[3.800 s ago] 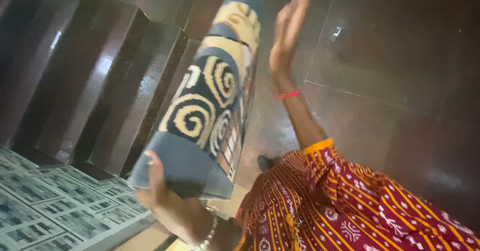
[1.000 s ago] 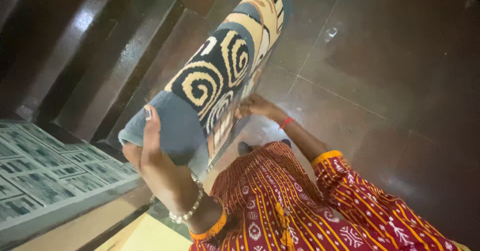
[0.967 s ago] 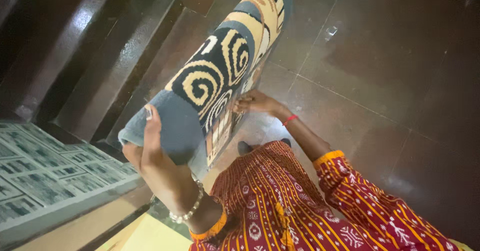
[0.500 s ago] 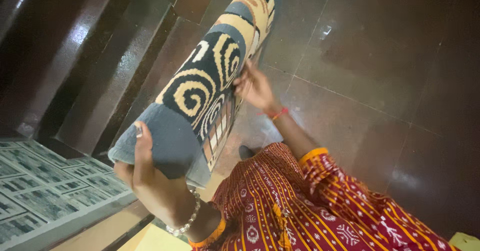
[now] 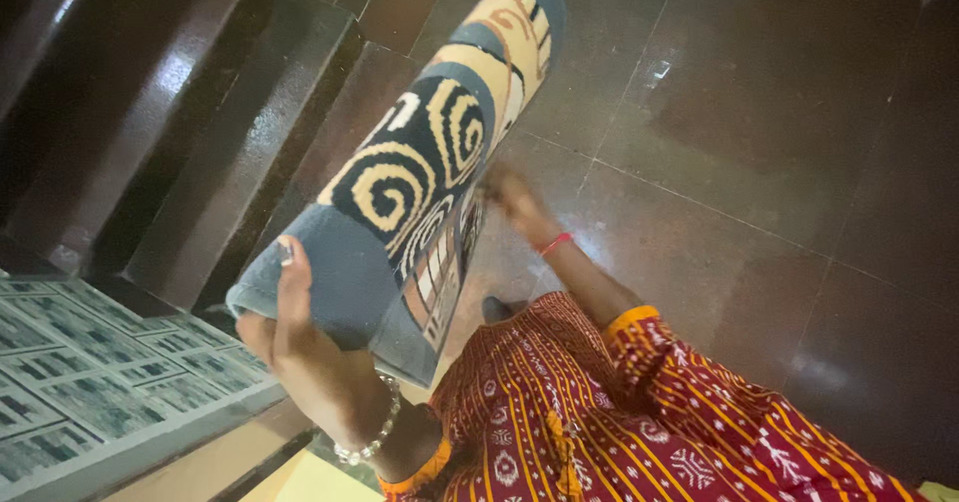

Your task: The person picks up a mat from the floor, carries it to a set of stairs, and rolls it up by hand.

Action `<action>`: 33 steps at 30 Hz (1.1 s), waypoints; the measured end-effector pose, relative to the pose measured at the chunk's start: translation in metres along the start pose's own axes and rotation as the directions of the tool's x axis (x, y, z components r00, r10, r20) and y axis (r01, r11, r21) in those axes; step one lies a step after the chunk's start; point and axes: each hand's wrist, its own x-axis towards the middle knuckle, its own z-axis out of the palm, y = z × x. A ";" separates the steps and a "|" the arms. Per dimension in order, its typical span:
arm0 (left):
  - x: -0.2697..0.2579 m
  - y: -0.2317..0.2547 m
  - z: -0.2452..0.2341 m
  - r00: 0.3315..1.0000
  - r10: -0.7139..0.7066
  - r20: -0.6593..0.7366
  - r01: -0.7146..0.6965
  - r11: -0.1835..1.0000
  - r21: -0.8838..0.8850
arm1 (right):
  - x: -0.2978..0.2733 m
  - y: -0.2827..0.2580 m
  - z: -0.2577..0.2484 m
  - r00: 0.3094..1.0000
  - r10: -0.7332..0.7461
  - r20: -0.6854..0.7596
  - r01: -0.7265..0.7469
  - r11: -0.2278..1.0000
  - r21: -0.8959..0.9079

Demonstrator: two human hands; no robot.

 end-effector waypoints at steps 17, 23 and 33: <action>0.015 0.004 -0.010 0.816 -0.574 0.064 0.339 0.386 -0.858 | -0.009 0.049 0.055 0.977 0.043 -0.210 -0.193 0.600 -0.776; 0.011 -0.047 -0.007 0.986 0.079 -0.147 -0.072 0.996 0.049 | -0.064 0.104 0.025 0.800 0.597 -0.062 -0.236 0.218 -0.947; 0.015 -0.014 -0.010 0.998 -0.040 -0.048 0.049 0.978 0.204 | -0.047 -0.157 0.184 0.983 -0.022 0.184 0.180 0.348 -0.920</action>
